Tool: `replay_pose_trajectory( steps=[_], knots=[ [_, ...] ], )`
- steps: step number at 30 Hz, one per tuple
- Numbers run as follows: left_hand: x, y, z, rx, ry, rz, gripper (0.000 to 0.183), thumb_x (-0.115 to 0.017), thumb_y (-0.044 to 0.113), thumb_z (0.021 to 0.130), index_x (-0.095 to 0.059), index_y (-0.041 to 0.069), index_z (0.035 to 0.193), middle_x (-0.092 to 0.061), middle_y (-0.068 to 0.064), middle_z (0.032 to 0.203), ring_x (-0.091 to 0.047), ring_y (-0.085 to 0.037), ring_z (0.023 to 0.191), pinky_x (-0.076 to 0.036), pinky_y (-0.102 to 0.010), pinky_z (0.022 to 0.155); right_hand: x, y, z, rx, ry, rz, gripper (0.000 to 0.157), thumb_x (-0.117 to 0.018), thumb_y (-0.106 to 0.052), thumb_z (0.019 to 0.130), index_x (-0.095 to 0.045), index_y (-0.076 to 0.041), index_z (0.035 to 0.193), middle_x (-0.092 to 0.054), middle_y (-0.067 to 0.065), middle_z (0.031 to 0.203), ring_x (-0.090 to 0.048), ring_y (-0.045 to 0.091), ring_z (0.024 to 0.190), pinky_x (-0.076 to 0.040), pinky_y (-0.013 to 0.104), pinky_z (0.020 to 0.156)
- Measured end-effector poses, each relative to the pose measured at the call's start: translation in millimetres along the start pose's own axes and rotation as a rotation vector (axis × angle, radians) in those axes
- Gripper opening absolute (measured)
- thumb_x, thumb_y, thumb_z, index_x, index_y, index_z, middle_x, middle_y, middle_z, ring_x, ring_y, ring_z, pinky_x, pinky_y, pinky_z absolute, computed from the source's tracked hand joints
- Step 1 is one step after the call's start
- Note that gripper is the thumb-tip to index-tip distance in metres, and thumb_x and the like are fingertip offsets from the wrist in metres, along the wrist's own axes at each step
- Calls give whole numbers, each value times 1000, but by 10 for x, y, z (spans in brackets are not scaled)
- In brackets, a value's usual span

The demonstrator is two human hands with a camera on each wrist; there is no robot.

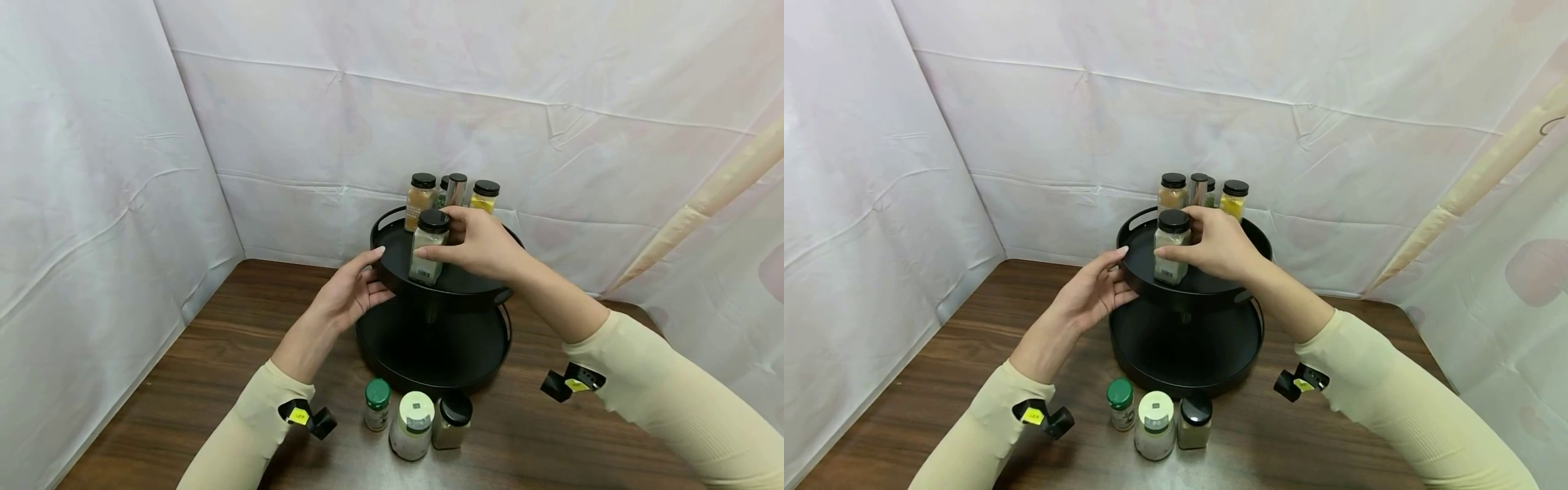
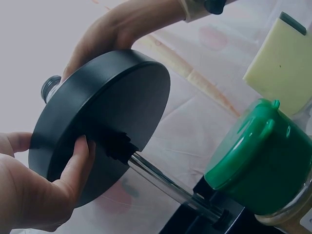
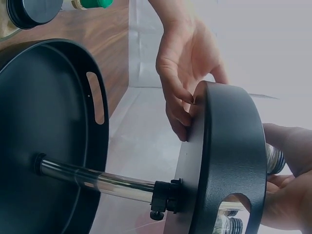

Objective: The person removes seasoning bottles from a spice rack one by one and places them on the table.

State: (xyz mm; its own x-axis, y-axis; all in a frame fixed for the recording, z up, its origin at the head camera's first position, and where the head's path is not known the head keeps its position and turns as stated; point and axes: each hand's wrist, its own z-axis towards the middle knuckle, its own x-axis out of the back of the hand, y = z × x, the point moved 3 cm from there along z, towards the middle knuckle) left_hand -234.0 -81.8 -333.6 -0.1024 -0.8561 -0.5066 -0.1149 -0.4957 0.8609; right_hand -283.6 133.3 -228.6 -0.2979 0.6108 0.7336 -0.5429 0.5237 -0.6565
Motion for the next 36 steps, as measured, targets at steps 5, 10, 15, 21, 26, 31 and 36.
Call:
replay_pose_trajectory(
  steps=[5, 10, 15, 21, 26, 31, 36],
  knots=[
    [-8, -2, 3, -3, -4, 5, 46, -55, 32, 109, -48, 2, 144, -69, -11, 117, -74, -19, 94, -61, -33, 86, 12, -1, -4, 24, 6, -9, 62, -83, -37, 94, -60, -7, 143, -63, 5, 76, -52, 21, 67, -39, 35, 62],
    [-13, -2, 3, -1, -2, 9, 47, -55, 32, 110, -48, 2, 145, -69, -11, 116, -74, -19, 94, -61, -33, 86, 13, 0, -4, 39, 10, -13, 60, -83, -37, 94, -60, -7, 141, -58, 3, 71, -48, 20, 64, -38, 34, 61],
    [-9, -7, 11, 1, 2, 13, 47, -55, 31, 110, -48, 1, 145, -68, -11, 117, -74, -19, 95, -60, -33, 86, 18, 7, -5, 47, 13, -1, 59, -83, -36, 94, -61, -8, 141, -54, 3, 68, -46, 19, 62, -37, 33, 59],
    [-11, -16, 20, 1, 6, 10, 45, -54, 31, 110, -48, 1, 144, -69, -11, 116, -74, -19, 95, -60, -33, 86, 18, 9, -5, 46, 5, 15, 55, -84, -35, 94, -62, -8, 138, -60, 5, 72, -50, 20, 64, -39, 34, 60],
    [-24, -9, 22, 2, 9, 10, 46, -55, 31, 110, -48, 1, 145, -69, -12, 117, -74, -19, 95, -60, -33, 86, 23, 10, -11, 46, 10, 12, 54, -84, -33, 94, -62, -9, 137, -66, 6, 76, -54, 22, 67, -41, 33, 61],
    [-32, -5, 13, 0, 10, 8, 45, -55, 31, 110, -48, 2, 144, -69, -11, 116, -74, -19, 94, -61, -33, 85, 28, 7, -15, 53, 13, 22, 54, -85, -32, 94, -62, -7, 137, -67, 6, 77, -55, 21, 67, -41, 33, 61],
    [-37, -4, 4, 2, 10, 6, 46, -55, 31, 110, -48, 2, 145, -69, -11, 117, -74, -19, 94, -61, -33, 85, 22, -1, -15, 66, 14, 37, 53, -85, -31, 93, -64, -6, 135, -70, 6, 80, -58, 20, 70, -43, 31, 62]
  ],
)
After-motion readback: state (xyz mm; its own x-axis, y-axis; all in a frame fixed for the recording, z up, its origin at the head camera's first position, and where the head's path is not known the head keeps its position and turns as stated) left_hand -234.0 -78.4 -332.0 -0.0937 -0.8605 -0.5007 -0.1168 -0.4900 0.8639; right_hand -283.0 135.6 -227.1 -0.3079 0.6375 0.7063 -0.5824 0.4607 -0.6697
